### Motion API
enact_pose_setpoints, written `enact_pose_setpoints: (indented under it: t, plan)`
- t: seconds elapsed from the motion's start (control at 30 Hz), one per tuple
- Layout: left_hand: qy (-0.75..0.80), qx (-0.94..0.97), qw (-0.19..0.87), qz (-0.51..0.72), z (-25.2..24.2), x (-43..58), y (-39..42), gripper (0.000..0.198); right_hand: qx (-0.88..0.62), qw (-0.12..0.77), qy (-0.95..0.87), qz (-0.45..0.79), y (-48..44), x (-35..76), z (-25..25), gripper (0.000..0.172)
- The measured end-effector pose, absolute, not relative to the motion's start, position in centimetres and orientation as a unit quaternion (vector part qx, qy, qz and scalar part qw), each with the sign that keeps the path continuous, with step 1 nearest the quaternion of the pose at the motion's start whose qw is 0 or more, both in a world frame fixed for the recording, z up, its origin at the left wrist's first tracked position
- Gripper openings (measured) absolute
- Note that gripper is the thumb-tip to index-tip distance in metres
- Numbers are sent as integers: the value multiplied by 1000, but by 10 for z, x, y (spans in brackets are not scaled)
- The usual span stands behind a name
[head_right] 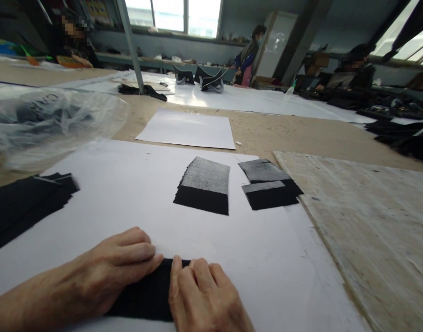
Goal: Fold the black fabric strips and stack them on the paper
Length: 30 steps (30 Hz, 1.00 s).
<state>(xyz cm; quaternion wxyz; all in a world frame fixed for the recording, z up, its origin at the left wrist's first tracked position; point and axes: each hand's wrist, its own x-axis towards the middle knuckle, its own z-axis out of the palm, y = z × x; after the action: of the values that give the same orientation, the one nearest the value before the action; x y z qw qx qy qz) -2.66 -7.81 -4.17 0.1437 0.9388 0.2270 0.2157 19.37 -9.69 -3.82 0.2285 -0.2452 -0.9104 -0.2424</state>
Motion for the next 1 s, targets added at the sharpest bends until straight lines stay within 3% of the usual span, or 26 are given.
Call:
enact_pose_setpoints:
  t: [0.2, 0.3, 0.47, 0.63, 1.0]
  plan:
    - [219, 938, 141, 228, -38, -17, -80, 23, -234, 190, -915, -268, -96, 184, -42, 24]
    - [222, 932, 138, 249, -40, -15, -80, 28, -217, 230, -916, -248, -93, 175, -44, 20]
    - [235, 932, 143, 237, -40, -24, -81, 30, -209, 311, -917, -133, -85, 168, -48, 19]
    - [249, 925, 118, 262, -36, -41, -82, 26, -225, 302, -926, -3, -79, 178, -49, 23]
    - [252, 923, 114, 267, -44, -41, -87, 20, -190, 251, -947, -56, -75, 174, -44, 23]
